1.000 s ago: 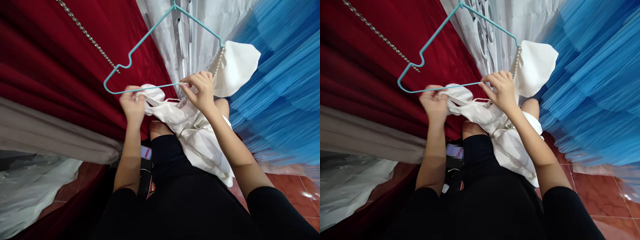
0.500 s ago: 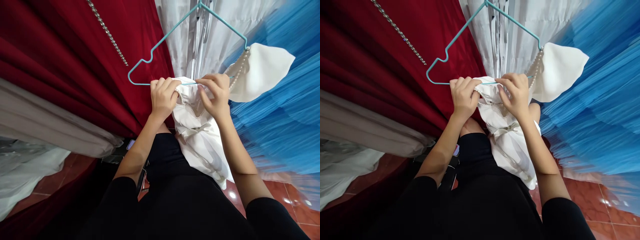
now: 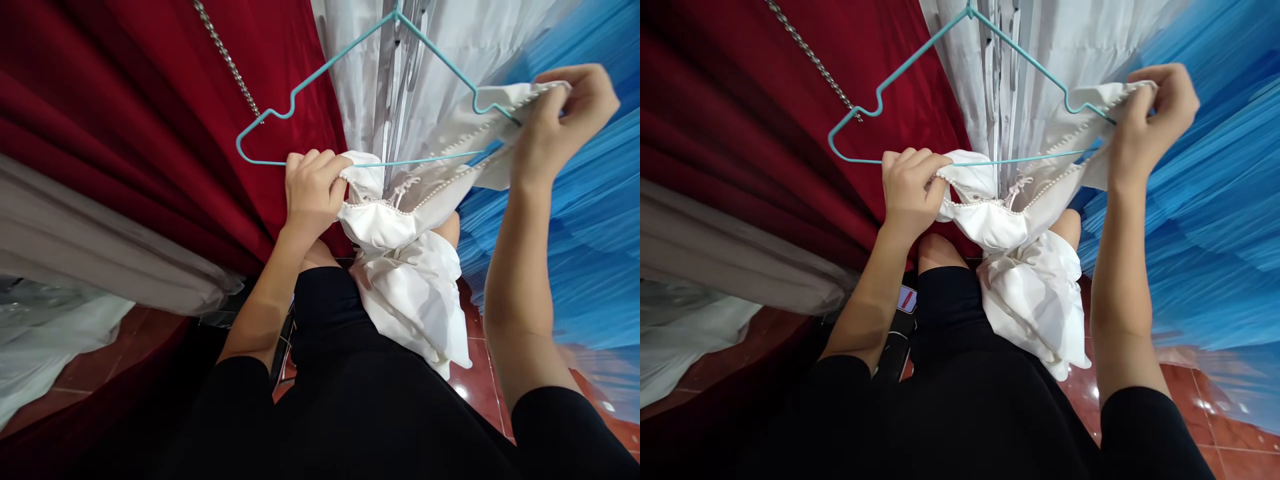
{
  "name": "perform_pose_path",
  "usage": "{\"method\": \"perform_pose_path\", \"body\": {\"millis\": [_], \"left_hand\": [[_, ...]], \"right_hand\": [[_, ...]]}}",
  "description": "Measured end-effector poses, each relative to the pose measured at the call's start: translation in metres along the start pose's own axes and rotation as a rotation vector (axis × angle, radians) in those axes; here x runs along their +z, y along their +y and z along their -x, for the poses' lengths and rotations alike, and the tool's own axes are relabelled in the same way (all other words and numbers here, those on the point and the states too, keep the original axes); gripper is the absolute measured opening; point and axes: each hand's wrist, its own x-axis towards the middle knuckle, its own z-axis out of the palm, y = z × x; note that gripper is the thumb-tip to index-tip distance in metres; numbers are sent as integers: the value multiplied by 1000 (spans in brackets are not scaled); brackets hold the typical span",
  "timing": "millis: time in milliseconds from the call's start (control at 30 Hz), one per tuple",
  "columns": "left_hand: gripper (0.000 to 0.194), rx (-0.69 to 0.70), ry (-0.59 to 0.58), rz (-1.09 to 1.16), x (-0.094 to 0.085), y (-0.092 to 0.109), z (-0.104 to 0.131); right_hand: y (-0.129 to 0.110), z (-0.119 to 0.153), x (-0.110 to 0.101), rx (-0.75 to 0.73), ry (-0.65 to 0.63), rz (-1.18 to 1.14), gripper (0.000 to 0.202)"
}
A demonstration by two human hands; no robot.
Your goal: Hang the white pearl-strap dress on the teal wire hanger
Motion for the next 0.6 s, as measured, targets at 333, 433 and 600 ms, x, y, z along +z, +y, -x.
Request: {"method": "perform_pose_path", "body": {"millis": [333,433,600], "left_hand": [[18,-42,-29,-12,2,-12,-10],[23,-16,-48,18,10,-6,-10],[31,-4,-19,32,7,10,-4]], "right_hand": [[-38,101,-13,-154,-392,-10,16],[-73,100,-3,-307,-531,-27,22],[-92,91,18,-278,-624,-59,32]]}}
